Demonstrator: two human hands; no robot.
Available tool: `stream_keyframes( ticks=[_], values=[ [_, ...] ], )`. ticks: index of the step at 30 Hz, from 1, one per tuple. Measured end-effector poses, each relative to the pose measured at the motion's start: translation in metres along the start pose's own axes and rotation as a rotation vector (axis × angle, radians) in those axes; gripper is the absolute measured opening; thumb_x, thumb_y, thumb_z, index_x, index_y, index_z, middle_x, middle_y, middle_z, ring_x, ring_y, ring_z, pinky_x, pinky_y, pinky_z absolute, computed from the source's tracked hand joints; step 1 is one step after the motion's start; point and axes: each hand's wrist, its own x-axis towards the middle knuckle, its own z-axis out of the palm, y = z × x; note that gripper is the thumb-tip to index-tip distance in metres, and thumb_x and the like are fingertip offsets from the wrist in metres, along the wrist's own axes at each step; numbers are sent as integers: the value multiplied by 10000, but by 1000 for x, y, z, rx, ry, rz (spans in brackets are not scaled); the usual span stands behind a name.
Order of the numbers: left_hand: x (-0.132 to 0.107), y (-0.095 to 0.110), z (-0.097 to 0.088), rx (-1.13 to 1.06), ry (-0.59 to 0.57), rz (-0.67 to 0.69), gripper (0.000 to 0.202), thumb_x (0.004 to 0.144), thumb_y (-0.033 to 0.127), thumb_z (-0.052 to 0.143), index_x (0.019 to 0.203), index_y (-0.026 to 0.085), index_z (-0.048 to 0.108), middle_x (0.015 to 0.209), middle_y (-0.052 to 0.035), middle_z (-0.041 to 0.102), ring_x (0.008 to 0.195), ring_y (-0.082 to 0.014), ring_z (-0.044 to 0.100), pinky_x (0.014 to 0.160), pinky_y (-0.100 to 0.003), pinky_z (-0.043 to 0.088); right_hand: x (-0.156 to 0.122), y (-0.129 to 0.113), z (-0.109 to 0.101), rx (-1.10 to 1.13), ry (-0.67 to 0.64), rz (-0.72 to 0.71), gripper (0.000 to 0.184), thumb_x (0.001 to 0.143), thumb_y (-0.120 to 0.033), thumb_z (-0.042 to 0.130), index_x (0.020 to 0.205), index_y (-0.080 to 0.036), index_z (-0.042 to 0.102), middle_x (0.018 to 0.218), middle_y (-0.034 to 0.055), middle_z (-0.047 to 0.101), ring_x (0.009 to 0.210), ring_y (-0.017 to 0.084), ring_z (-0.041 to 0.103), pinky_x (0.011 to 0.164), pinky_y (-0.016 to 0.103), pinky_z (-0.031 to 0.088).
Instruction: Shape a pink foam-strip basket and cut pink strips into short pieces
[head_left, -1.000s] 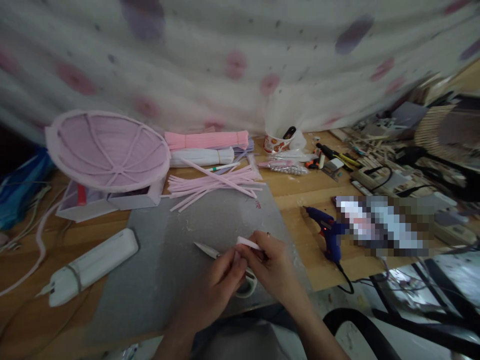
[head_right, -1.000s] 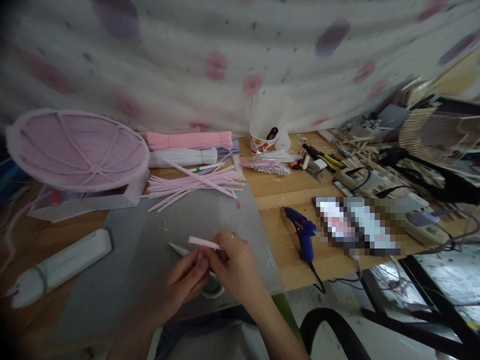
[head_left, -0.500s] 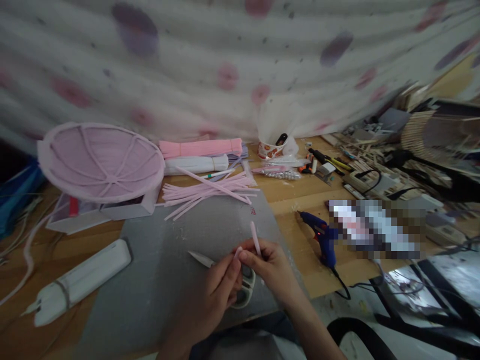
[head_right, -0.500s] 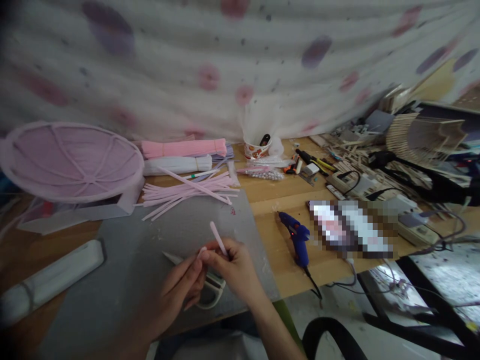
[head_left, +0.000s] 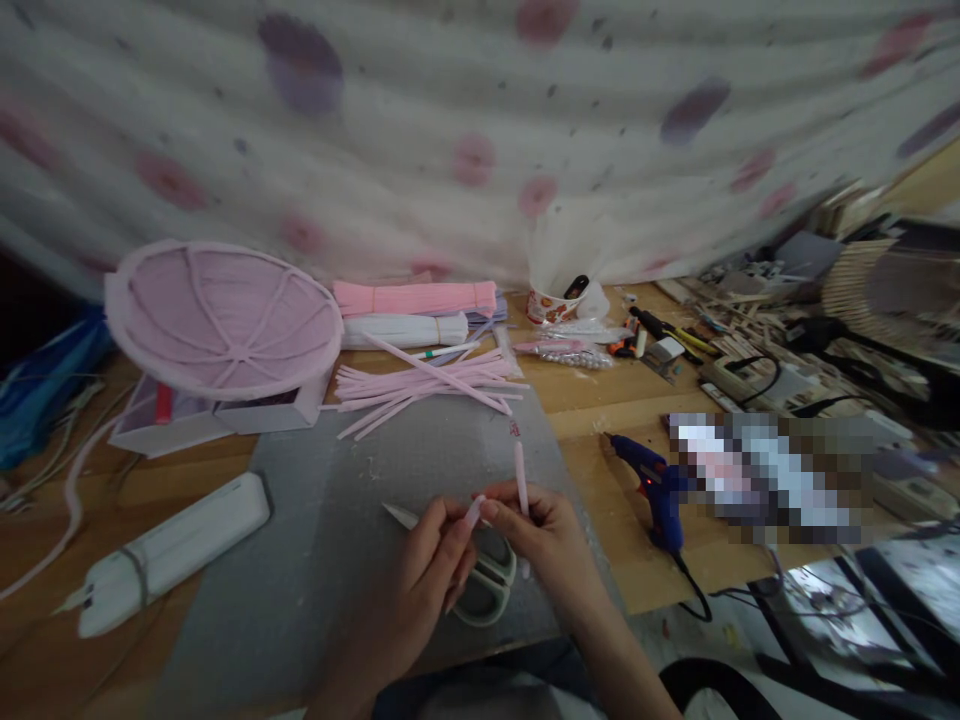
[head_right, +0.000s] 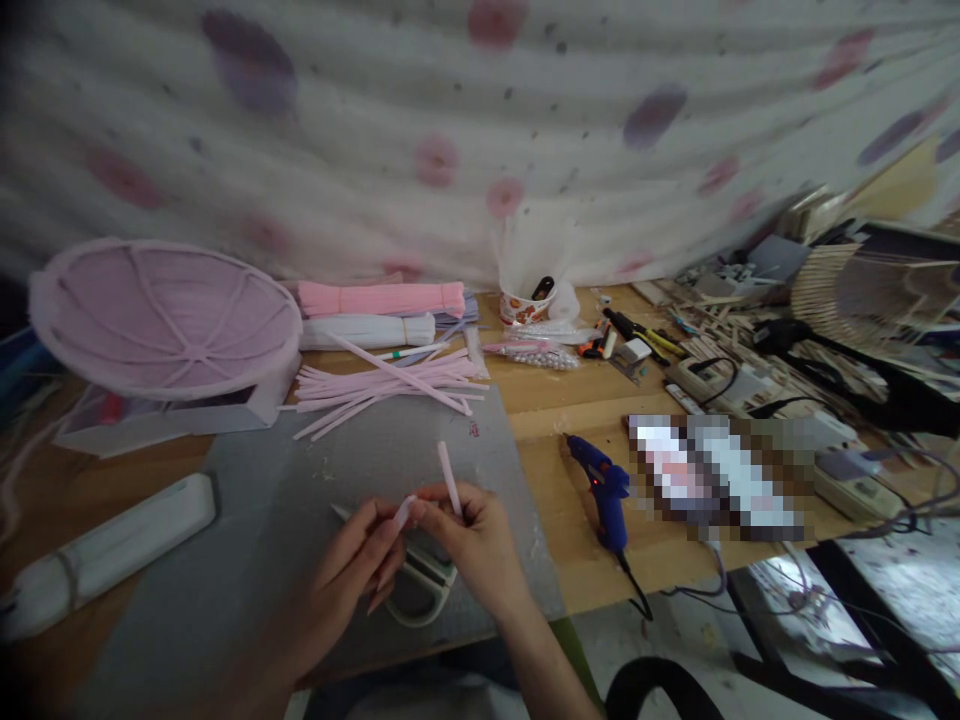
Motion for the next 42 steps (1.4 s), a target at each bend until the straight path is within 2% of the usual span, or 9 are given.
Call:
stream_keyframes(
  ticks=[2,6,8,16,19,22,30,36,42],
  values=[
    [2,-1,1,-12,15,15,385,964,576,454,928,202,535,582,83,454,491,-90,393,479,-225,324,1,0,1,-10,21,8,359,686,-536,772,712,-178,757,580,-1,557,535,113,398,508,249,313],
    [3,-1,5,35,54,34,368,975,546,458,895,199,554,591,56,543,524,-108,459,521,-236,357,0,4,3,-36,67,11,371,645,-519,804,692,-160,721,490,-81,284,488,83,236,468,242,197],
    [4,1,6,86,60,48,353,984,521,454,902,200,580,652,30,614,575,-123,517,575,-246,397,0,6,3,-40,80,12,392,664,-542,782,704,-162,694,500,-92,240,483,82,225,467,243,194],
    [4,13,-8,279,121,120,251,895,422,630,829,216,758,877,-47,744,860,-217,652,793,-293,461,-2,3,-2,-11,35,31,439,721,-579,751,624,-169,627,514,-77,277,494,81,216,473,260,147],
    [3,12,-15,126,62,5,281,886,461,634,934,223,777,917,-53,778,895,-235,683,829,-309,488,0,3,-4,103,38,61,421,699,-538,796,613,-171,609,500,-78,316,486,75,226,468,252,150],
    [2,10,-18,-38,67,-73,392,893,547,597,1023,213,756,823,-46,781,814,-222,697,781,-310,513,3,5,-5,191,35,80,435,673,-540,812,602,-177,583,469,-83,335,462,69,230,459,246,158],
    [3,9,-13,-191,-27,-153,328,748,464,798,900,180,736,782,-48,787,795,-201,729,763,-285,524,7,8,-4,201,31,90,428,682,-563,801,684,-171,627,478,-82,380,434,60,239,437,239,154],
    [-1,11,-6,-57,-3,-120,280,816,416,731,969,181,738,913,-75,794,848,-219,725,754,-295,517,6,6,-2,146,78,57,422,717,-539,785,630,-167,606,490,-76,356,460,63,242,446,236,160],
    [-1,10,-5,-22,19,-74,316,895,421,624,1048,174,750,997,-92,789,901,-223,724,854,-325,539,6,7,-4,89,106,32,395,741,-513,769,640,-169,603,507,-76,349,471,67,243,443,232,167]
  ],
)
